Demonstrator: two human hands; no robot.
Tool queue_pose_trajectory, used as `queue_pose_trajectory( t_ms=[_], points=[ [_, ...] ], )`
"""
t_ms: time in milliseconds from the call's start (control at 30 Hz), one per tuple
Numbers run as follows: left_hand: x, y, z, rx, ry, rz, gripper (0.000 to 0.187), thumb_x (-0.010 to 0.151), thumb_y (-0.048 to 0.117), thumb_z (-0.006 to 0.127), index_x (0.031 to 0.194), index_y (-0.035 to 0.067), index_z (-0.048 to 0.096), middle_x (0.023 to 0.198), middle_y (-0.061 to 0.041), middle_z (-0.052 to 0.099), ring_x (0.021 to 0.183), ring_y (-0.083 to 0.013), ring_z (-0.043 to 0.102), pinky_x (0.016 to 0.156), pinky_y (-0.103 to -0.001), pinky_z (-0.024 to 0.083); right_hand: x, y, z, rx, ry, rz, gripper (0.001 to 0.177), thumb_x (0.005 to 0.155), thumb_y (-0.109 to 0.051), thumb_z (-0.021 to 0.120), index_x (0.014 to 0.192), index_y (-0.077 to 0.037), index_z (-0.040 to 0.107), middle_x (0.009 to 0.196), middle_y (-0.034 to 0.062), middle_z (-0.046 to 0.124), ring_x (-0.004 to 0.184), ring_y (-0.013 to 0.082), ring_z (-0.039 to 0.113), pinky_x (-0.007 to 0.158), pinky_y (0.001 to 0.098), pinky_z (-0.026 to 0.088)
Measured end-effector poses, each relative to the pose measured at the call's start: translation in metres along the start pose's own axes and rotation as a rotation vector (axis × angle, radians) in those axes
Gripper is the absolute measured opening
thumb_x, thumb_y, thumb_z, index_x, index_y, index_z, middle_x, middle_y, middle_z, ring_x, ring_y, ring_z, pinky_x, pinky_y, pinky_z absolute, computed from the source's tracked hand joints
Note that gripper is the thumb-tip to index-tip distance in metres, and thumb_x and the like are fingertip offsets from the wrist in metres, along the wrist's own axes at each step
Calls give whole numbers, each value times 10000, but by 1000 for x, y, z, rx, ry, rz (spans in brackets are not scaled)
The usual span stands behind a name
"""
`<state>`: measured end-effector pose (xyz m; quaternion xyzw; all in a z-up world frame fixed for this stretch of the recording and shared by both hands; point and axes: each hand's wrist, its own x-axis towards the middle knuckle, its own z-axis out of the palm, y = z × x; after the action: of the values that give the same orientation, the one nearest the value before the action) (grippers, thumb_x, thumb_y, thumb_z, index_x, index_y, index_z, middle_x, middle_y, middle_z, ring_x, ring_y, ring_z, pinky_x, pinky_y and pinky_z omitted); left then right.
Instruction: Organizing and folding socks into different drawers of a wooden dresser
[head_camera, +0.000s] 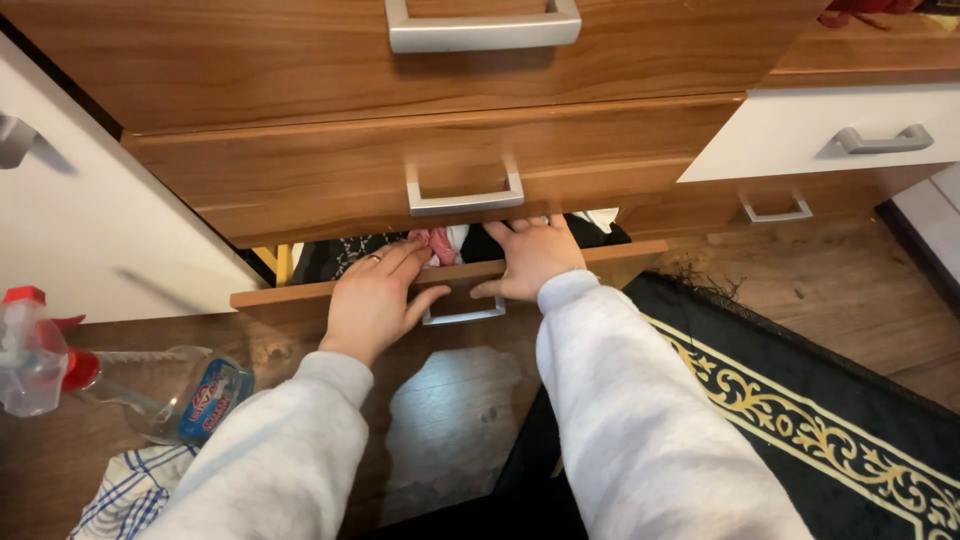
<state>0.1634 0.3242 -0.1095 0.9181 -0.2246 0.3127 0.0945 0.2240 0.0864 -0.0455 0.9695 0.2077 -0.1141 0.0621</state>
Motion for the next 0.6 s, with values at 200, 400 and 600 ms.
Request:
queue_pose_trajectory(
  t_ms=[200, 400, 600],
  points=[
    [6, 3, -9, -72, -132, -68, 537, 948, 573, 603, 1270, 153, 692, 1272, -48, 710, 1234, -222, 645, 1061, -389, 482, -12, -3, 36, 26, 406, -39, 957, 769, -710, 712, 1487, -125, 472, 1404, 139, 593, 1380, 278, 512, 1223, 445, 216],
    [8, -3, 4, -24, -205, -112, 584, 960, 610, 543, 1348, 186, 647, 1354, -10, 669, 1301, -204, 596, 1139, -400, 425, -26, -18, 93, 152, 964, -49, 614, 987, -315, 642, 1534, -102, 461, 1522, 117, 486, 1437, 277, 432, 1231, 442, 271],
    [4, -18, 17, -14, -96, -13, 498, 987, 521, 563, 1376, 216, 625, 1303, 15, 685, 1249, -185, 627, 1113, -383, 452, -19, 7, 107, 367, 935, -99, 357, 1069, -185, 523, 1410, -160, 625, 1285, 21, 640, 1297, 201, 566, 1227, 303, 365]
  ],
)
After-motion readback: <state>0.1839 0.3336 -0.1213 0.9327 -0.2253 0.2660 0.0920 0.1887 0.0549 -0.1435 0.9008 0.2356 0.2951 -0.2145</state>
